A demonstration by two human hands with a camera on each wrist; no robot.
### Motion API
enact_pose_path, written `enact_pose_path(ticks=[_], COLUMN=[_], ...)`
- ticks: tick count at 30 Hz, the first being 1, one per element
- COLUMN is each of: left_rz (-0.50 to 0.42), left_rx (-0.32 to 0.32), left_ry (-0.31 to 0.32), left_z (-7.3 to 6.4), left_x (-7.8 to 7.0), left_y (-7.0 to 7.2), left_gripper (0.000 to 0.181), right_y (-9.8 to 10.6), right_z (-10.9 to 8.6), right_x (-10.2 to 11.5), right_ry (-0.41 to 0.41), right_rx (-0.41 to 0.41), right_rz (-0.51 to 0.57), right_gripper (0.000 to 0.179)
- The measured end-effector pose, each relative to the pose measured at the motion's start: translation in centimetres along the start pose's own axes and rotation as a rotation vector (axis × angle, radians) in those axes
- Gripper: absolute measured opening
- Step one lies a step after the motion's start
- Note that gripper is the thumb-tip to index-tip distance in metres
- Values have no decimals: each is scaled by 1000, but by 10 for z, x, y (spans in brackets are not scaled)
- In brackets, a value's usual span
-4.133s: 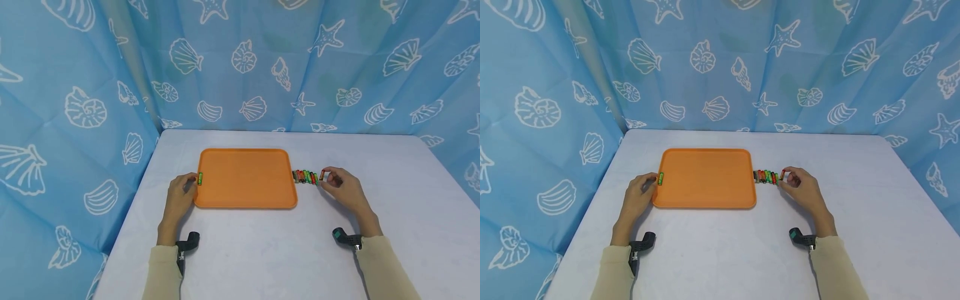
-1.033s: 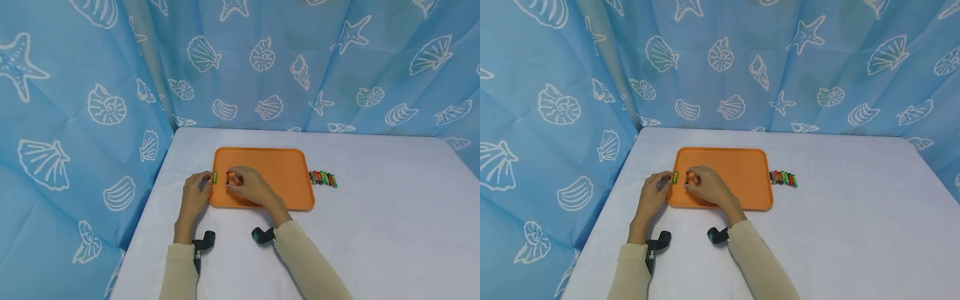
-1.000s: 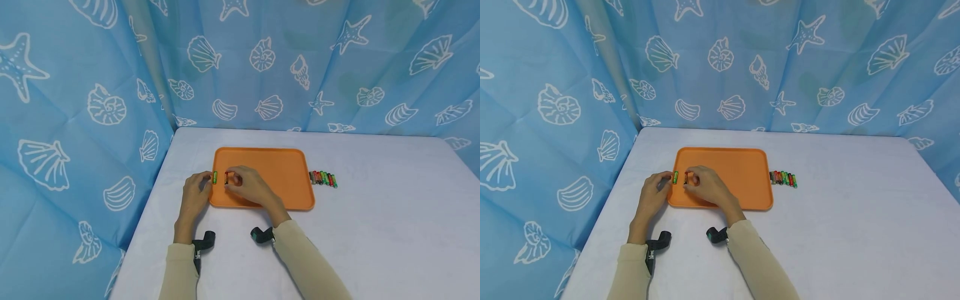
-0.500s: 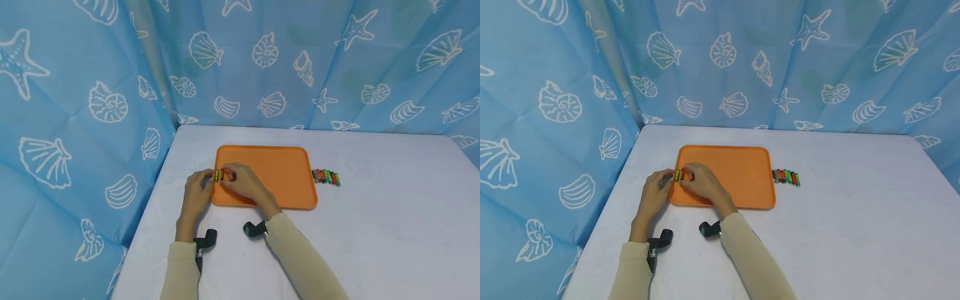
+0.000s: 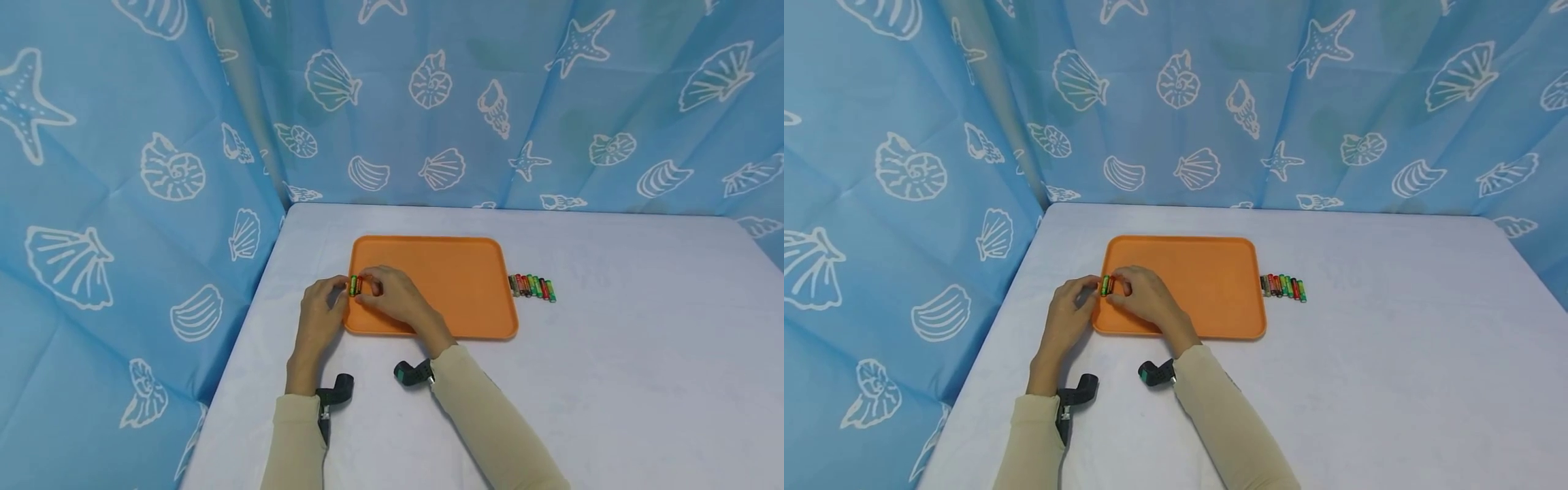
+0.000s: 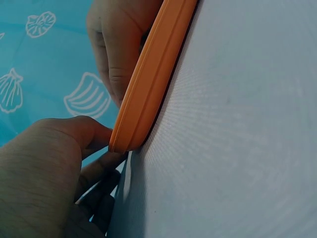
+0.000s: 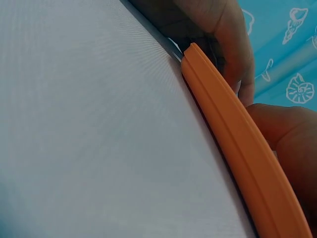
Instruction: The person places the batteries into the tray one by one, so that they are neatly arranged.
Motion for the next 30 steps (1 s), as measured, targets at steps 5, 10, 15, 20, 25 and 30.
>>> enact_pose_path(ticks=[5,10,15,20,25,30], left_rz=[-6,-11,5,14,13,16], left_rx=[10,9,17,29,28,24], left_ry=[-8,-1,24,32,37,46], left_z=[0,-1,-2,-1,-1,-1], left_x=[-1,-1,0,0,1,2], left_y=[-1,-1,-1,-2,-2,-2], left_gripper=[31,31,31,32,32,32], right_y=[1,1,0,0,1,2], right_z=[-1,-2,-3,-5,-6,-8], right_x=[-1,-1,-1,-2,-1,0], right_ry=[-19,-15,-1,-7,-6,-18], right_rx=[-8,-10,-10,-16,-15,-15], right_rz=[-3,-9,-7,3,12,33], right_gripper=[44,49,47,50,51,49])
Point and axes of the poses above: each hand's wrist, its own z-axis towards the middle knuckle, its own y-axis out of the back of the hand, x = y × z, the point moved 7 cm from there along z, towards the middle knuckle, and after that the axes turned 13 degrees about y, right-handed, at the moved point
